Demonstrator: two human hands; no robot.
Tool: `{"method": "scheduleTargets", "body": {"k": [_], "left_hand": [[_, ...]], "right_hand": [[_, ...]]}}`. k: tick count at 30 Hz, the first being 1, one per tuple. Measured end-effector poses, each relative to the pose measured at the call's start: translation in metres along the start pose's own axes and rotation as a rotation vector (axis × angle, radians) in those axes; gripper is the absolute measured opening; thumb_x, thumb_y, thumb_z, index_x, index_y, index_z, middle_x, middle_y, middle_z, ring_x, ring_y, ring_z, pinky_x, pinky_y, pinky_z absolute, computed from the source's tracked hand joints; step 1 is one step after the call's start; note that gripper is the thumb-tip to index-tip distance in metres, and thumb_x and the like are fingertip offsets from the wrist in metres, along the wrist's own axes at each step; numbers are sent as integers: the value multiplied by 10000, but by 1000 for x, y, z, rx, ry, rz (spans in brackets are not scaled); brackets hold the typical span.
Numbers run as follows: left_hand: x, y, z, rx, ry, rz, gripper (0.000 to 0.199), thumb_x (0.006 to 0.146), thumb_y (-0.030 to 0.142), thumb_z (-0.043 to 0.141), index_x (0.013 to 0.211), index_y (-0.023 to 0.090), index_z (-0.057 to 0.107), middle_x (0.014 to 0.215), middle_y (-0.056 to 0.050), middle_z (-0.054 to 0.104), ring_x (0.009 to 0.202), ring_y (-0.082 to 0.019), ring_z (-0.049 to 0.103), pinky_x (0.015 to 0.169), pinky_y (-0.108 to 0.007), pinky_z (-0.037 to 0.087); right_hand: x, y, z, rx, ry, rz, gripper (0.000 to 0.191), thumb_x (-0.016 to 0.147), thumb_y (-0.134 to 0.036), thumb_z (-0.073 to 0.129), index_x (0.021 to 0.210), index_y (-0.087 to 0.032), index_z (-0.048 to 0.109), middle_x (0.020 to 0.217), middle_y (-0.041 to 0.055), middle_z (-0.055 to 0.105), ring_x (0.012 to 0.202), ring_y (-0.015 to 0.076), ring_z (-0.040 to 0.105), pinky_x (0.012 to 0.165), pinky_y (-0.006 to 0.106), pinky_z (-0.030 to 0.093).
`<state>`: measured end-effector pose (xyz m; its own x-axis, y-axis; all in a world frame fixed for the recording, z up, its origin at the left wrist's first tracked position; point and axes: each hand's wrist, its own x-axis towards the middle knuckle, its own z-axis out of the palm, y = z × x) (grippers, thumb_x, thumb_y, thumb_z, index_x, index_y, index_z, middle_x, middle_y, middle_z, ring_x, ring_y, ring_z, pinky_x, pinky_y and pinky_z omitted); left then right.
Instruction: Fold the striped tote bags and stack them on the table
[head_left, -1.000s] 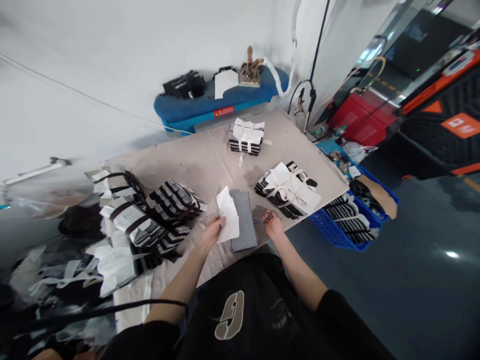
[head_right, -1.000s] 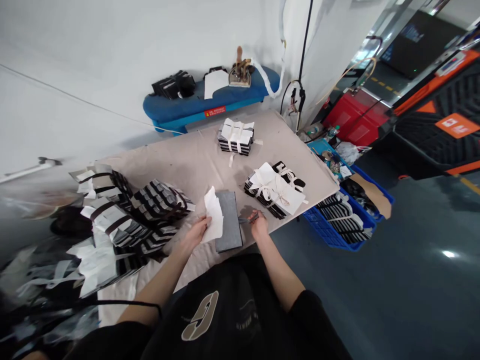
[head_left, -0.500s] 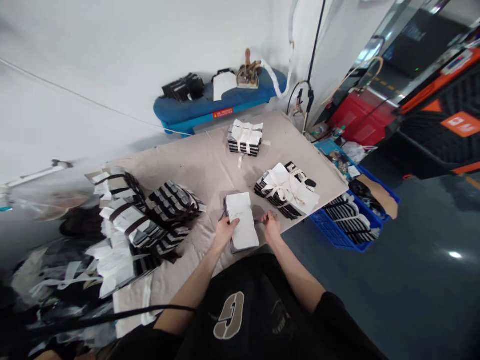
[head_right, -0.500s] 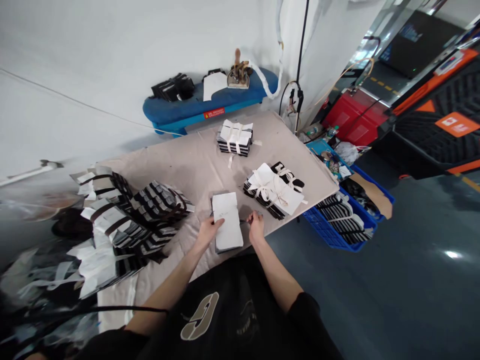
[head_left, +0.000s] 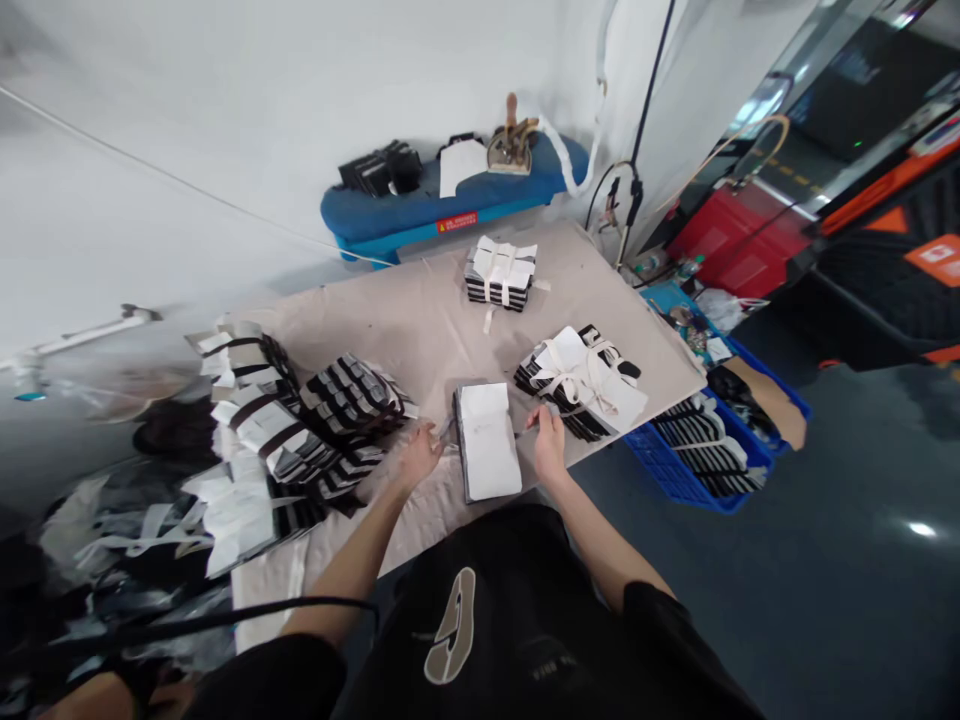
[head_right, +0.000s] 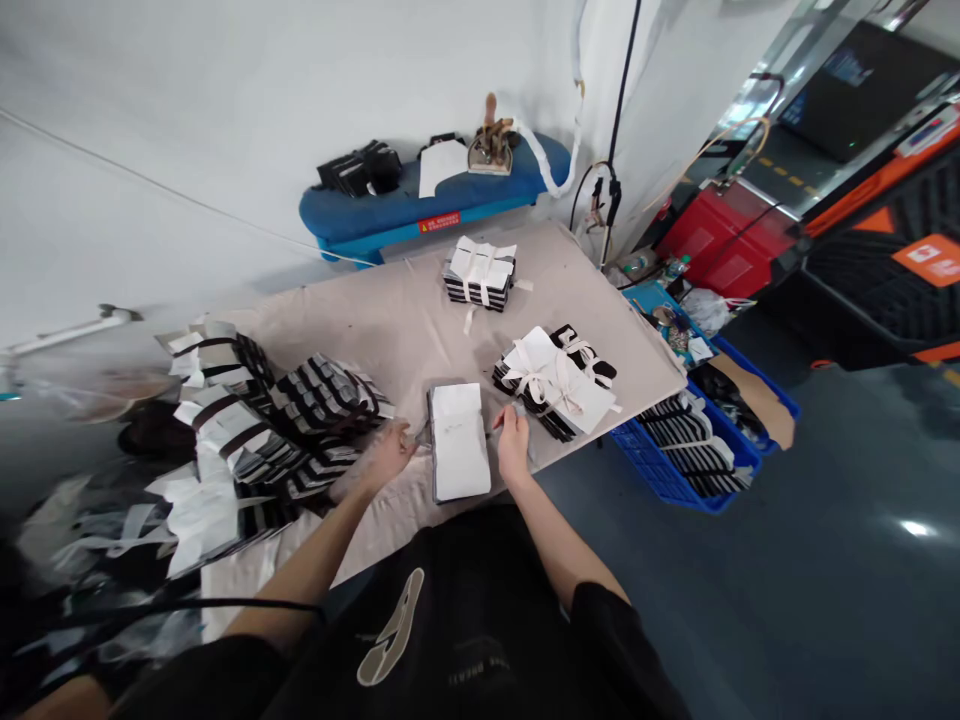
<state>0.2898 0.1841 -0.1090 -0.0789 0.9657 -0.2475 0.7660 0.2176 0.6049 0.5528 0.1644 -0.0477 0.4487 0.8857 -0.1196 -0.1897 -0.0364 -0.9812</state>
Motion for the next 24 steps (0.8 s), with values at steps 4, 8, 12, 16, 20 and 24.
{"method": "scheduleTargets", "body": {"k": [4, 8, 12, 16, 20, 24], "left_hand": [[9, -2, 33, -42, 25, -80, 261, 826, 235, 731, 1050, 141, 633, 1169, -182, 670, 1159, -325, 617, 994, -426, 444], [17, -5, 41, -155, 28, -164, 25, 872, 194, 642, 868, 171, 633, 1017, -132, 712, 1039, -292, 663, 937, -427, 473], [11, -24, 22, -371, 5, -202, 261, 970, 363, 509, 947, 159, 670, 886, -112, 735, 813, -230, 700, 794, -366, 535], [-10, -56, -7, -530, 16, -195, 454, 982, 514, 424, 1098, 143, 657, 920, -118, 747, 777, -193, 704, 765, -329, 560], [-24, -79, -23, -533, 7, -203, 490, 945, 563, 466, 1113, 146, 661, 784, -61, 685, 699, -190, 669, 713, -329, 554], [-24, -68, 0, -429, 25, -152, 405, 847, 388, 682, 1194, 184, 644, 1073, -98, 700, 912, -220, 692, 874, -366, 547]], "right_hand": [[-13, -12, 13, -165, -123, -96, 454, 1010, -579, 450, 691, -257, 483, 690, 0, 512, 723, 186, 497, 768, 315, 444], [-21, -15, 27, -253, -260, -102, 483, 995, -618, 477, 676, -257, 509, 688, 8, 542, 738, 198, 513, 778, 324, 453], [-25, -4, 46, -323, -412, -49, 441, 990, -521, 530, 641, -252, 550, 658, 6, 581, 719, 193, 541, 782, 306, 462], [-27, 11, 62, -351, -485, -19, 423, 979, -355, 567, 570, -246, 556, 594, -8, 572, 656, 171, 547, 768, 272, 455], [-29, 21, 64, -386, -485, -21, 401, 961, -253, 551, 561, -250, 555, 583, -12, 556, 655, 176, 538, 766, 267, 449], [-29, 22, 60, -392, -494, -43, 372, 977, -258, 512, 609, -253, 566, 630, -4, 589, 679, 184, 549, 763, 278, 445]]}}
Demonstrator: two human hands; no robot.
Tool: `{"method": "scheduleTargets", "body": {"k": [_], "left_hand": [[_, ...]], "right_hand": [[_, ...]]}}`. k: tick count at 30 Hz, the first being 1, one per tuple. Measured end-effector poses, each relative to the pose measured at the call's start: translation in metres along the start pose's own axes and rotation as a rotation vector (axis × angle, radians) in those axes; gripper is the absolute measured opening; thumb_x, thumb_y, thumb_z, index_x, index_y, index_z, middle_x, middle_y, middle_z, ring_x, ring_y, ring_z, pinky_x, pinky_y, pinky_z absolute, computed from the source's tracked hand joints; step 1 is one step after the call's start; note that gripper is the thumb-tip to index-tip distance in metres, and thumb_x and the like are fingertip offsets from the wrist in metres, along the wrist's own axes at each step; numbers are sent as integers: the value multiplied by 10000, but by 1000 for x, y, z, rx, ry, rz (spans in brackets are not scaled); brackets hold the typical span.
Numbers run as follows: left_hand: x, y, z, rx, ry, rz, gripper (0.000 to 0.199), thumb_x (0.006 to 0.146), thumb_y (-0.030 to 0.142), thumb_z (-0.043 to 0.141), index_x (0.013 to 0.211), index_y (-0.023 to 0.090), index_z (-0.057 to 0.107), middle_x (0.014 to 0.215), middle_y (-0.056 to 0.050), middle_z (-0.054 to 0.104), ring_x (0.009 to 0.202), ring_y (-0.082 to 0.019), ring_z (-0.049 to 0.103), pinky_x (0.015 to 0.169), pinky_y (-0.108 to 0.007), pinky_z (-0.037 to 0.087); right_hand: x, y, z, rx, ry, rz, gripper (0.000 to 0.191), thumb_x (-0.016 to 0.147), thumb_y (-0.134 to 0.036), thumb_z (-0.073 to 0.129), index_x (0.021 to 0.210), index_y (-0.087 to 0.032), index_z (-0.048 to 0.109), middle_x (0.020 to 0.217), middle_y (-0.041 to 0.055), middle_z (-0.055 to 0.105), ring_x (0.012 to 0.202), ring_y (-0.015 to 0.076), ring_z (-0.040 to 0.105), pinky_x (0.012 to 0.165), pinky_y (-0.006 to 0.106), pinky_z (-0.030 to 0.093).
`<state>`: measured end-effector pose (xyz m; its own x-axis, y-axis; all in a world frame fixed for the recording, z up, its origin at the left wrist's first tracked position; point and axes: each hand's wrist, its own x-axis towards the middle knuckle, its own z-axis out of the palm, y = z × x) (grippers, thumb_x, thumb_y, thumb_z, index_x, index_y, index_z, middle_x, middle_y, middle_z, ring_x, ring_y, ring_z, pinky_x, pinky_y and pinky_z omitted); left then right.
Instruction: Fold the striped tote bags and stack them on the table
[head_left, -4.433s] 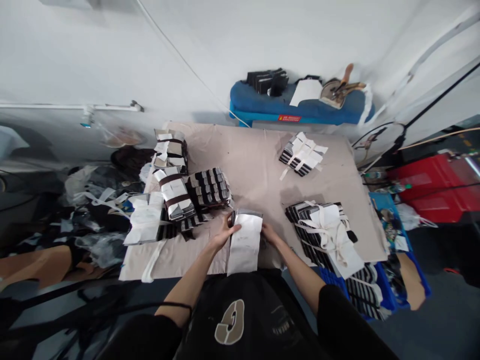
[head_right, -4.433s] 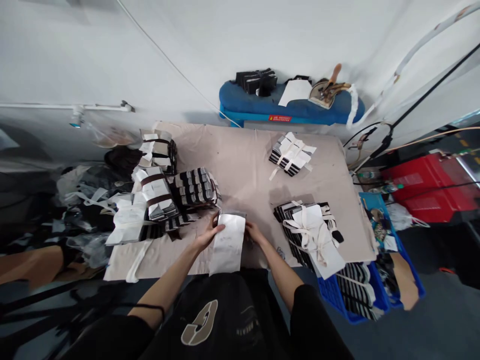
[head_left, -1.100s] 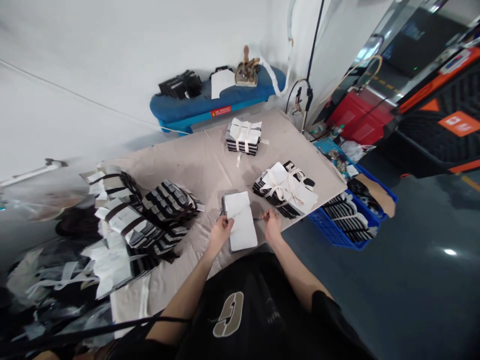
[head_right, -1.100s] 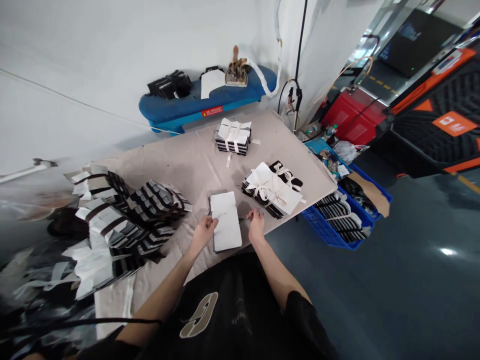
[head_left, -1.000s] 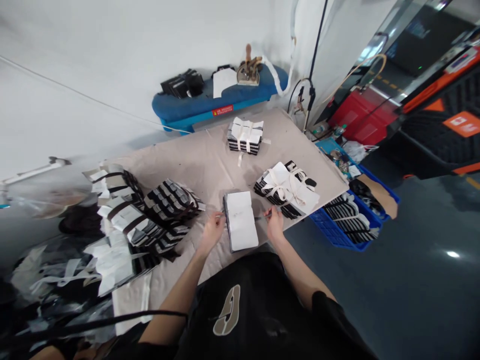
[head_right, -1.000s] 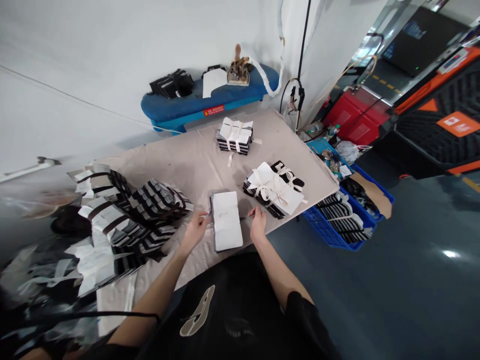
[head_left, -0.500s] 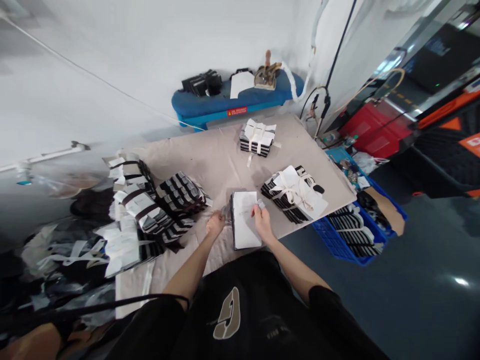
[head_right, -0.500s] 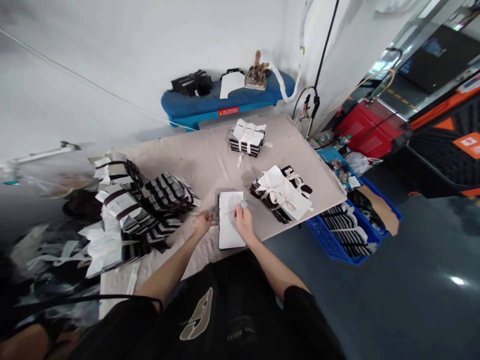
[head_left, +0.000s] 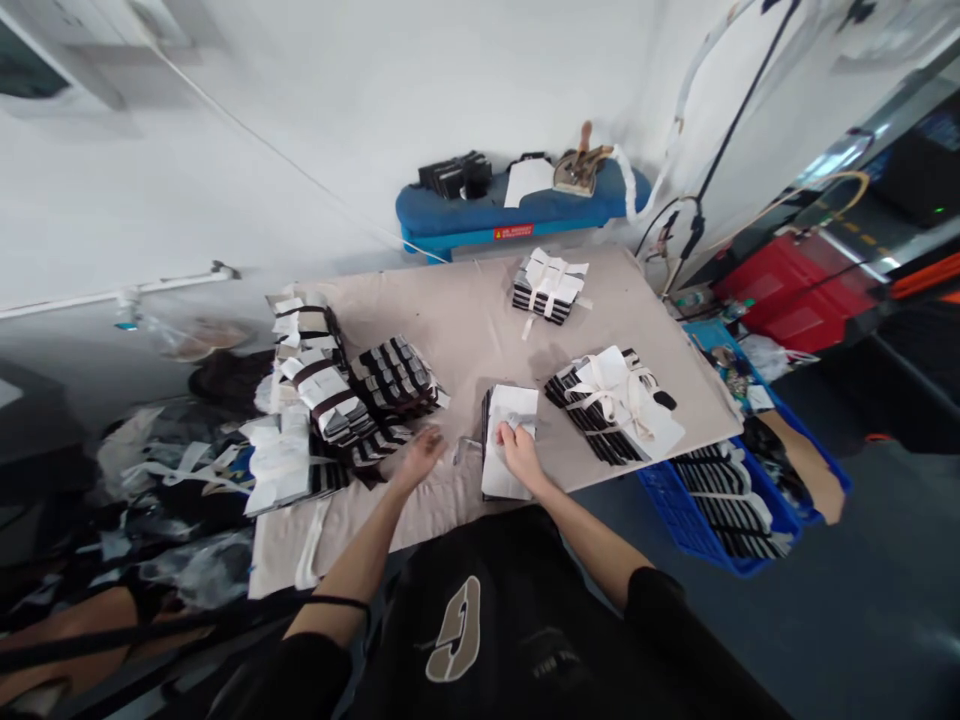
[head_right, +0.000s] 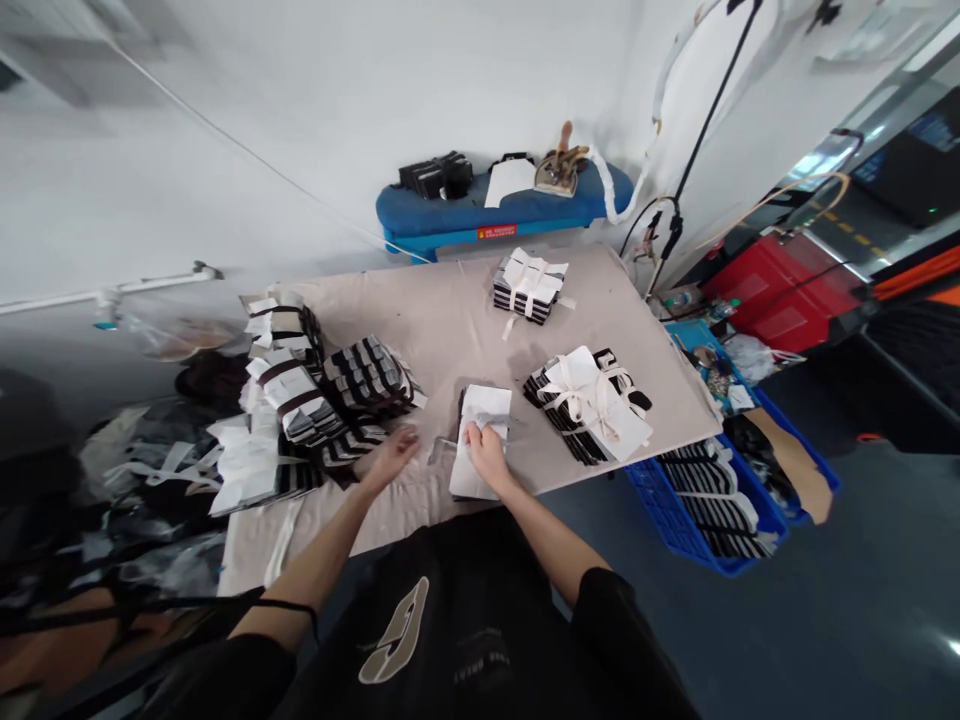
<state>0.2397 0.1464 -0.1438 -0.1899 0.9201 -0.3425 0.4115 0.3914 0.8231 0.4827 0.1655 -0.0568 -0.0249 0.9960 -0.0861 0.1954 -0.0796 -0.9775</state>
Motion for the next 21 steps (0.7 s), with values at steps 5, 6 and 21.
{"method": "scheduleTargets", "body": {"k": [5, 6, 21], "left_hand": [[4, 13, 44, 186, -35, 19, 193, 787, 220, 750, 972, 200, 701, 1016, -123, 710, 1058, -303, 677, 961, -410, 480], [5, 14, 45, 219, -41, 5, 84, 825, 226, 709, 903, 197, 696, 924, -116, 707, 1026, -307, 682, 937, -407, 479], [-5, 46, -12, 316, 66, 95, 270, 951, 264, 454, 705, 216, 555, 712, -11, 595, 735, -170, 565, 719, -256, 382]], "right_hand": [[2, -8, -5, 21, 8, -30, 373, 1003, -318, 473, 650, -250, 572, 667, 3, 603, 705, 182, 556, 764, 284, 459], [3, -10, -7, 40, 14, -35, 366, 1002, -338, 482, 660, -248, 576, 668, 3, 603, 706, 183, 556, 756, 284, 462], [4, -1, -18, 52, 72, -43, 346, 1005, -391, 493, 704, -244, 582, 677, 10, 616, 708, 180, 574, 758, 274, 491]]}}
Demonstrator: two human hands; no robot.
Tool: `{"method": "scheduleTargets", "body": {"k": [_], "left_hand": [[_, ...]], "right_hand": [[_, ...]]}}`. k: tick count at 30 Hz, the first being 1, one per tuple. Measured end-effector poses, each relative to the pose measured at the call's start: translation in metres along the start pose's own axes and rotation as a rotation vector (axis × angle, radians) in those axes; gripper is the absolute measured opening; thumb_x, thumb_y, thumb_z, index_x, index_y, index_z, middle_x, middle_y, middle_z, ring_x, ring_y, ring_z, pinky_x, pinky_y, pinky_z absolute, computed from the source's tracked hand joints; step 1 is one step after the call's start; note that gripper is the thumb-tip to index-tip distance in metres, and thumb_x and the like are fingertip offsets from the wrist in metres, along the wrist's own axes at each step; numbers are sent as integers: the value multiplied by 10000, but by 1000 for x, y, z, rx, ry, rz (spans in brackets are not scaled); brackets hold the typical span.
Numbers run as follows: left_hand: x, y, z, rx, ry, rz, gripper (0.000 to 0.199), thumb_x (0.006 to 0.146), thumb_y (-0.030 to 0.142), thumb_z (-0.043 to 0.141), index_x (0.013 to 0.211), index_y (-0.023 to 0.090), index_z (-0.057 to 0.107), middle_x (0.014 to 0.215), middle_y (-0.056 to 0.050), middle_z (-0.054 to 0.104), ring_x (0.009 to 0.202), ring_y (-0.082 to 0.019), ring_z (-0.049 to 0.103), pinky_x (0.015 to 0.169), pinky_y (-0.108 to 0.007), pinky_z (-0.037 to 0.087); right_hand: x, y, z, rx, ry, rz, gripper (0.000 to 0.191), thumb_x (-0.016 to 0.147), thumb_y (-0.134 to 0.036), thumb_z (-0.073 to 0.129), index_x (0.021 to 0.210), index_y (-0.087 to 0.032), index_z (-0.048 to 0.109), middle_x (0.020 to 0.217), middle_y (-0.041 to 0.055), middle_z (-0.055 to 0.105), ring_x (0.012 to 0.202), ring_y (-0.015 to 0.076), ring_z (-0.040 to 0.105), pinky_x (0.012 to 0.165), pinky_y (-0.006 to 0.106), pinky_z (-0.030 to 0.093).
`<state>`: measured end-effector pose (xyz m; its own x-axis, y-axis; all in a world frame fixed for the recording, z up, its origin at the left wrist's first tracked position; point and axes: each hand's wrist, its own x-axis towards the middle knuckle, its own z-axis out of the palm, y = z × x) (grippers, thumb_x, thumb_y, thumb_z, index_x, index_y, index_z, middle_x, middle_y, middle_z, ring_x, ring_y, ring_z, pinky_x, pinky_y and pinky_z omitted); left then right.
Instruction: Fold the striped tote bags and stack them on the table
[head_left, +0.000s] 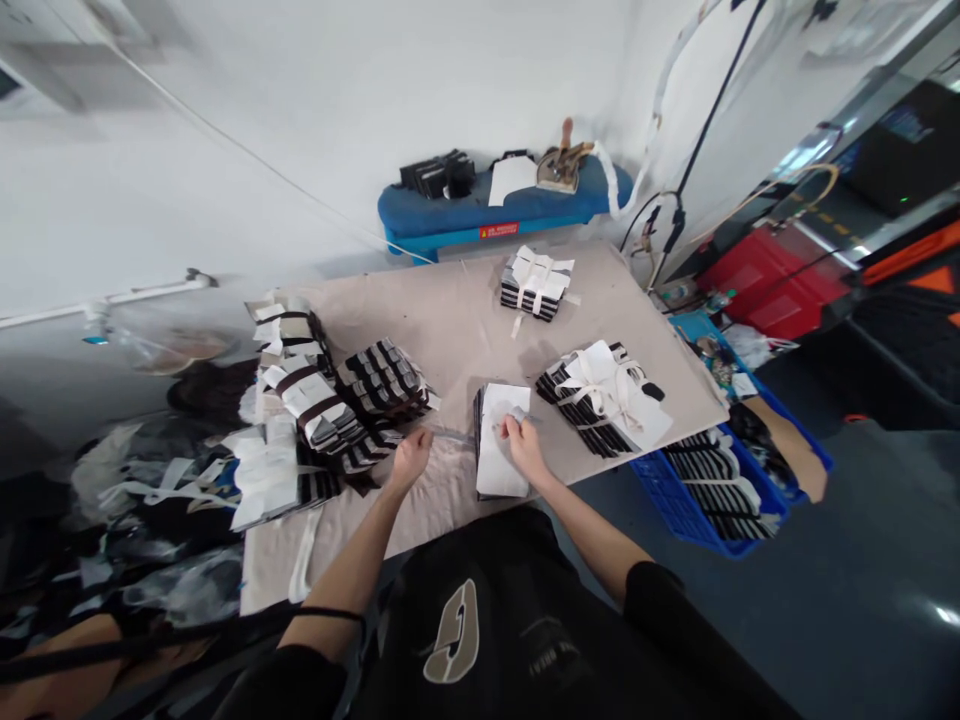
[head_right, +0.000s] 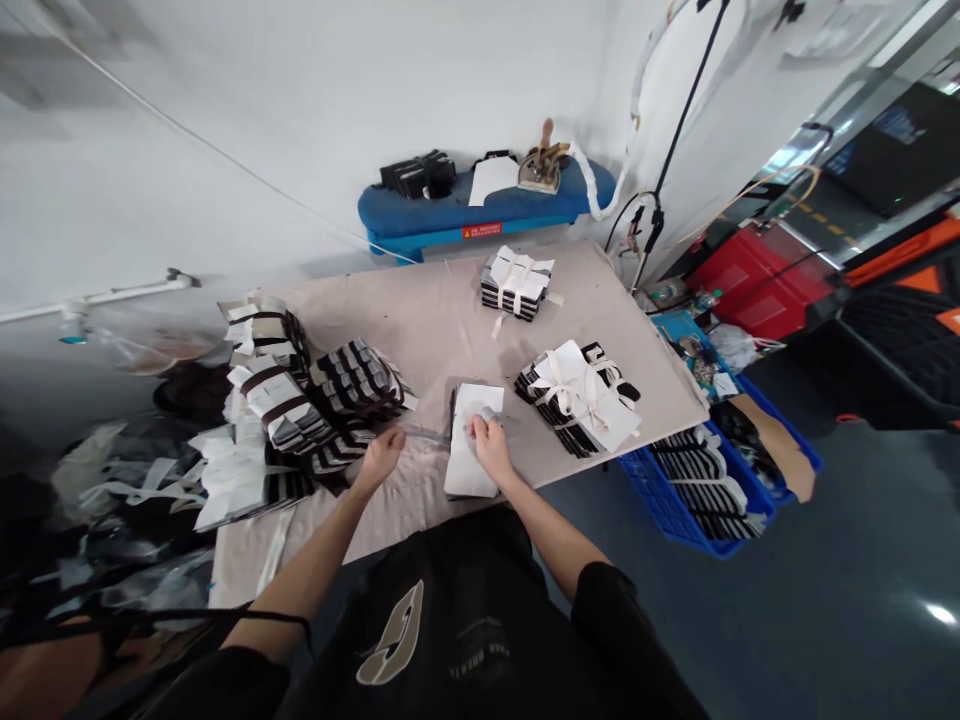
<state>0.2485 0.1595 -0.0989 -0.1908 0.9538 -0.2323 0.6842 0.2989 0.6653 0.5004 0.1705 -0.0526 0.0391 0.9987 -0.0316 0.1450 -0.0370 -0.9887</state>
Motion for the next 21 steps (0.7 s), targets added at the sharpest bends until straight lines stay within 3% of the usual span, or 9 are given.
{"method": "scheduleTargets", "body": {"k": [7, 14, 18, 21], "left_hand": [[-12, 10, -50, -57, 37, 81, 267, 919, 384, 458, 779, 212, 607, 707, 1, 608, 702, -156, 553, 685, -241, 413], [-24, 31, -92, -94, -5, 376, 344, 922, 507, 522, 851, 203, 665, 787, -14, 673, 762, -177, 613, 707, -256, 474], [-27, 55, -101, -87, -55, 544, 324, 961, 482, 540, 913, 201, 694, 895, -45, 713, 844, -191, 647, 736, -267, 506], [-23, 79, -88, -48, -154, 776, 263, 989, 402, 541, 922, 209, 706, 922, -61, 726, 893, -201, 638, 856, -311, 515]], "right_hand": [[3, -1, 0, -64, -16, -28, 386, 1027, -399, 451, 685, -246, 546, 686, 20, 617, 722, 187, 592, 759, 285, 482], [15, 4, 13, -227, -148, -31, 362, 1034, -346, 442, 702, -235, 533, 665, 4, 588, 685, 178, 582, 759, 289, 459], [26, 10, 26, -333, -250, -49, 288, 1023, -274, 479, 760, -222, 581, 722, 19, 632, 778, 190, 626, 809, 285, 462], [29, 13, 40, -390, -366, -105, 219, 990, -234, 529, 800, -206, 634, 797, 47, 694, 881, 205, 650, 844, 282, 467]]}}
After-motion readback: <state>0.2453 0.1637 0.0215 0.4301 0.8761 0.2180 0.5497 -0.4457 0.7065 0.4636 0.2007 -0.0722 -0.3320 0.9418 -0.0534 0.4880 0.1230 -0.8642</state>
